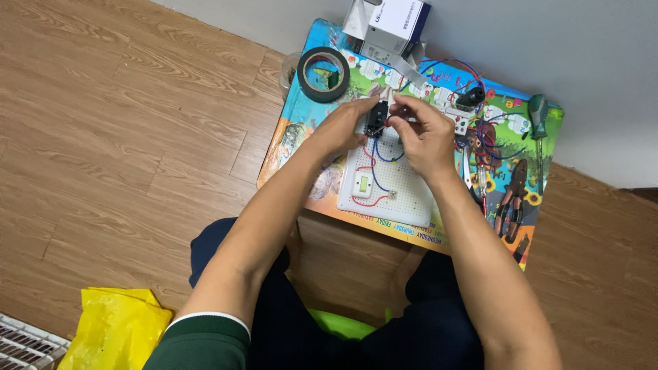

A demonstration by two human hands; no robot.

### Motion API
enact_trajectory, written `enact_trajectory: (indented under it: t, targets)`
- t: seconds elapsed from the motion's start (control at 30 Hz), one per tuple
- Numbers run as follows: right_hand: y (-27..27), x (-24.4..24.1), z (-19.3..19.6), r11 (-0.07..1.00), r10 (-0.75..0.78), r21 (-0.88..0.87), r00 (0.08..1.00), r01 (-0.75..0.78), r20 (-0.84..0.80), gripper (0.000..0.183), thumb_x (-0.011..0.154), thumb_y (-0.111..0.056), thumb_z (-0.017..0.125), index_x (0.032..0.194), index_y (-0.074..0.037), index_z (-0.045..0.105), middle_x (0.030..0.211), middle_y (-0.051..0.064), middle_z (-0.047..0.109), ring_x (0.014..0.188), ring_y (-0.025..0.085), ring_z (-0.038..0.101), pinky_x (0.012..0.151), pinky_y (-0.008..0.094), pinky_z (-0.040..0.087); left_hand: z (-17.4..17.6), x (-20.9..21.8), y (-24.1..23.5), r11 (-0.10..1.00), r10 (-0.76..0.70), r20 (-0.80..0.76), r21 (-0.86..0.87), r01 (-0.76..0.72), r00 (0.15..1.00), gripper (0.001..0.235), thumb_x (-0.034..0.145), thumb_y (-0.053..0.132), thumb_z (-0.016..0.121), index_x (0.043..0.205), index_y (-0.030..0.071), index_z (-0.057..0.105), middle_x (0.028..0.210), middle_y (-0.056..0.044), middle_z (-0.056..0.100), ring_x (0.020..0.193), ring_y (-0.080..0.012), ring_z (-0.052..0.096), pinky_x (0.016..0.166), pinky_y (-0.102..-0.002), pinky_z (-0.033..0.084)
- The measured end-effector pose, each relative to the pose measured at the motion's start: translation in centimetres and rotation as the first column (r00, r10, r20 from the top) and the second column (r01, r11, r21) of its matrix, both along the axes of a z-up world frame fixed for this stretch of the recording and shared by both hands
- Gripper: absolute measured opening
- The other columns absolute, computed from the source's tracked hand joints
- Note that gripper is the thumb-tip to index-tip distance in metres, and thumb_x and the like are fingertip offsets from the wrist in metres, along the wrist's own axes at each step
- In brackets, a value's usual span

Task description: The person connects wires to a breadboard and a black electrical component using a screwdriver. They tighten the screws on the component and adjust the wiring on the board.

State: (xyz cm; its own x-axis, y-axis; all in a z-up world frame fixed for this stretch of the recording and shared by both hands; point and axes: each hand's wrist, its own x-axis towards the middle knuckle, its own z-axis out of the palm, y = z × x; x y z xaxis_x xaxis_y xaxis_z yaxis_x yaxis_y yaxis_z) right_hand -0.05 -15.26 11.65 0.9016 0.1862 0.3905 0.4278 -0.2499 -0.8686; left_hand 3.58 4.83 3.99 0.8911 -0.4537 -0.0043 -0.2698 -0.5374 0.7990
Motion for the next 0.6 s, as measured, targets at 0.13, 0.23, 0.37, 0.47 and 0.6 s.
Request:
enact_trajectory:
  t: [0.13,0.23,0.37,0.47,0.6]
  targets:
    - [-0.3,-0.2,1.3,0.983,0.097,-0.167,0.991,-0.081,0.089,0.030,0.096,0.006,0.075,0.125,0.003,0.071,0.105,0.021,0.074,0.097,0.038,0.074,0.078,0.043,0.064,-0.7,0.4,-0.2,0.999,-0.017,0.058,0.033,0.015,0.998,0.087,0.071,0.002,0.087,0.150,0.007,0.051,0.148,-0.018,0.058,0.139,-0.0405,0.052,0.120,-0.052,0.037]
    - [-0.1,-0.5,2.8,0.927,0.197,-0.351,0.969,-0.133,0.151,0.031,0.096,0.008,0.070,0.124,-0.005,0.074,0.108,0.015,0.075,0.100,0.034,0.075,0.080,0.040,0.064,-1.7,0.7,-0.4,1.000,0.007,0.056,0.015,-0.008,0.998,0.083,0.073,0.005,0.086,0.148,0.008,0.053,0.146,-0.017,0.060,0.137,-0.0416,0.054,0.119,-0.053,0.038]
    - [0.7,-0.7,3.0,0.910,0.194,-0.401,0.964,-0.108,0.180,0.023,0.099,0.002,0.069,0.117,-0.011,0.076,0.104,0.012,0.077,0.097,0.028,0.075,0.084,0.037,0.063,-3.4,1.3,-0.6,0.999,0.033,0.067,-0.005,-0.033,0.997,0.081,0.070,0.006,0.088,0.145,0.012,0.058,0.142,-0.013,0.063,0.135,-0.0365,0.056,0.117,-0.049,0.042]
    - [0.9,-0.5,2.9,0.922,0.185,-0.374,0.962,-0.100,0.200,0.021,0.100,0.001,0.068,0.115,-0.012,0.076,0.101,0.013,0.077,0.095,0.031,0.075,0.085,0.040,0.062,-2.2,1.2,-0.5,0.999,0.045,0.045,-0.018,-0.044,0.998,0.079,0.069,0.005,0.088,0.143,0.012,0.060,0.138,-0.013,0.065,0.132,-0.0372,0.059,0.115,-0.050,0.044]
    - [0.0,-0.1,2.6,0.934,0.157,-0.352,0.957,-0.064,0.243,0.018,0.098,0.004,0.071,0.113,-0.007,0.075,0.096,0.013,0.077,0.091,0.032,0.076,0.078,0.040,0.062,-1.1,1.0,-0.5,0.998,0.063,0.052,-0.032,-0.061,0.997,0.077,0.068,0.005,0.090,0.139,0.010,0.063,0.133,-0.014,0.068,0.127,-0.0394,0.062,0.112,-0.051,0.046]
